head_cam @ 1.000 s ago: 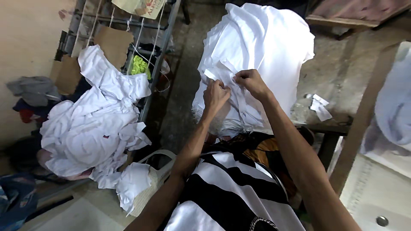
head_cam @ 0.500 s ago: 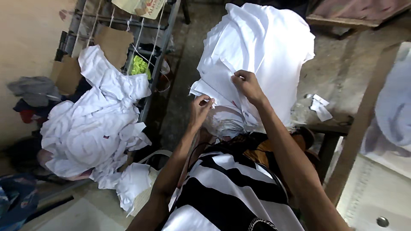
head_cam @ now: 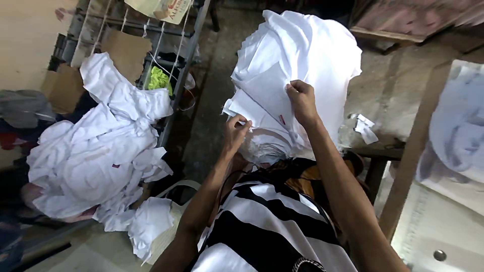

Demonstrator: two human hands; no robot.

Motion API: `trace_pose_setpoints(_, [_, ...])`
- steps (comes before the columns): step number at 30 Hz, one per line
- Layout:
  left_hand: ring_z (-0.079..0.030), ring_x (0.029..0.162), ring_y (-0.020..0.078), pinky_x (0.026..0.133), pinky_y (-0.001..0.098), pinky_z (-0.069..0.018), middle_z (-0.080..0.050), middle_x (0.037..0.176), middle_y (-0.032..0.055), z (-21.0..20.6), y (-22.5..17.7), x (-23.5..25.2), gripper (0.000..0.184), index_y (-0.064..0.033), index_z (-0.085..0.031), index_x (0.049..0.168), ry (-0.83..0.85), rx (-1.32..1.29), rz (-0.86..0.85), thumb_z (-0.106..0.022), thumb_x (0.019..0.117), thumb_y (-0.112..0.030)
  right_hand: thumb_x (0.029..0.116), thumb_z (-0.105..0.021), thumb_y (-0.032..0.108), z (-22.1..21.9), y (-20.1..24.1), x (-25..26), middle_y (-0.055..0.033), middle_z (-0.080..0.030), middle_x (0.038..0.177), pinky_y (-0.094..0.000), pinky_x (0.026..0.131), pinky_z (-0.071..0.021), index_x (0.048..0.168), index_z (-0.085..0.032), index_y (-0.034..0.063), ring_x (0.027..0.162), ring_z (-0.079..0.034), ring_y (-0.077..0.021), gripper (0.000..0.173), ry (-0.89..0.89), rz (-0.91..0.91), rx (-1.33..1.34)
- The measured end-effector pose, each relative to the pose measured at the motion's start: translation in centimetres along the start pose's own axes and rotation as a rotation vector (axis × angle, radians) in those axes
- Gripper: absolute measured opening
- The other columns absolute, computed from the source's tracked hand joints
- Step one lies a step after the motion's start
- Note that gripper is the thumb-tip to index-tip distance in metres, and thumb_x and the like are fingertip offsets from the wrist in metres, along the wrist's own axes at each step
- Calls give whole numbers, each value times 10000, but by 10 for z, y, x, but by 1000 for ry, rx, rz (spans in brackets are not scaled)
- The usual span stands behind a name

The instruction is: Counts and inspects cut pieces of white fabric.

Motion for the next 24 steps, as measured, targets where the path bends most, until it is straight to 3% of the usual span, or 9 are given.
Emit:
trace_pose_setpoints(2, [-586, 684, 163, 607, 322, -511, -644, 887, 92, -1, 3, -3, 148, -67, -666, 977, -4, -3, -3, -712, 966, -207, 1025, -569, 158, 1, 2, 0, -27, -636, 855, -259, 654, -516, 1051, -671, 14, 700, -582, -66, 179, 19, 14, -10])
trace_pose_setpoints(7, [-595, 731, 152, 661, 314, -520, -644, 907, 77, -3, -4, 9, 128, -59, -677, 977, -29, -61, -31, -708, 966, -182, 1023, -587, 176, -13, 14, -11, -70, -632, 840, -271, 601, -472, 1111, -672, -10, 633, -525, -85, 222, 131, 107, -180])
trace_pose_setpoints(9, [-600, 758, 158, 683, 320, -526, -641, 940, 87, -5, -4, 12, 142, -51, -678, 986, -37, -87, -33, -706, 967, -189, 1024, -589, 194, -21, 17, -19, -103, -655, 925, -316, 664, -504, 1132, -672, -8, 713, -575, -126, 245, 178, 128, -263])
trace_pose_setpoints(11, [-600, 775, 165, 688, 324, -534, -627, 959, 94, -9, -2, 14, 155, -55, -673, 988, -36, -101, -8, -710, 968, -204, 1025, -592, 196, -27, 18, -25, -146, -684, 1059, -371, 792, -548, 1141, -674, -10, 866, -649, -184, 250, 204, 152, -324])
trace_pose_setpoints(15, [-610, 827, 232, 759, 419, -535, -629, 992, 163, -11, 3, 19, 245, 5, -641, 1088, 49, -88, 220, -642, 1003, -225, 1019, -596, 176, -32, 17, -30, -170, -684, 1112, -387, 839, -551, 1127, -681, -17, 926, -667, -212, 237, 182, 185, -384])
trace_pose_setpoints(18, [-656, 906, 241, 819, 444, -566, -663, 1024, 164, -11, 7, 31, 367, 19, -640, 1115, 39, -189, 360, -590, 1039, -336, 1024, -592, 190, -27, 15, -29, -164, -691, 1091, -383, 815, -544, 1134, -679, -16, 896, -659, -199, 248, 156, 149, -368])
trace_pose_setpoints(20, [-661, 825, 208, 742, 401, -582, -668, 979, 146, -10, 13, 43, 375, 20, -647, 1099, -21, -263, 371, -621, 1029, -348, 1032, -594, 212, -25, 14, -27, -152, -696, 1080, -382, 815, -543, 1140, -685, -8, 889, -658, -193, 261, 147, 114, -366])
trace_pose_setpoints(22, [-638, 721, 169, 651, 349, -570, -654, 895, 124, -7, 18, 50, 297, 19, -643, 1067, -89, -275, 325, -668, 1004, -270, 1032, -608, 241, -24, 14, -27, -148, -702, 1087, -393, 837, -545, 1137, -701, 0, 914, -668, -200, 279, 143, 84, -370])
trace_pose_setpoints(24, [-632, 703, 164, 644, 346, -572, -660, 874, 121, -5, 18, 51, 270, 24, -654, 1053, -121, -245, 247, -692, 986, -236, 1005, -646, 234, -23, 15, -27, -151, -707, 1085, -402, 849, -552, 1119, -714, 1, 926, -676, -210, 268, 137, 79, -392])
Point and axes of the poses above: each hand's wrist, its own x-axis towards the middle knuckle, its own z-axis out of the back of the hand, y = z × x, the point moved 3 cm from there along x, towards the middle knuckle
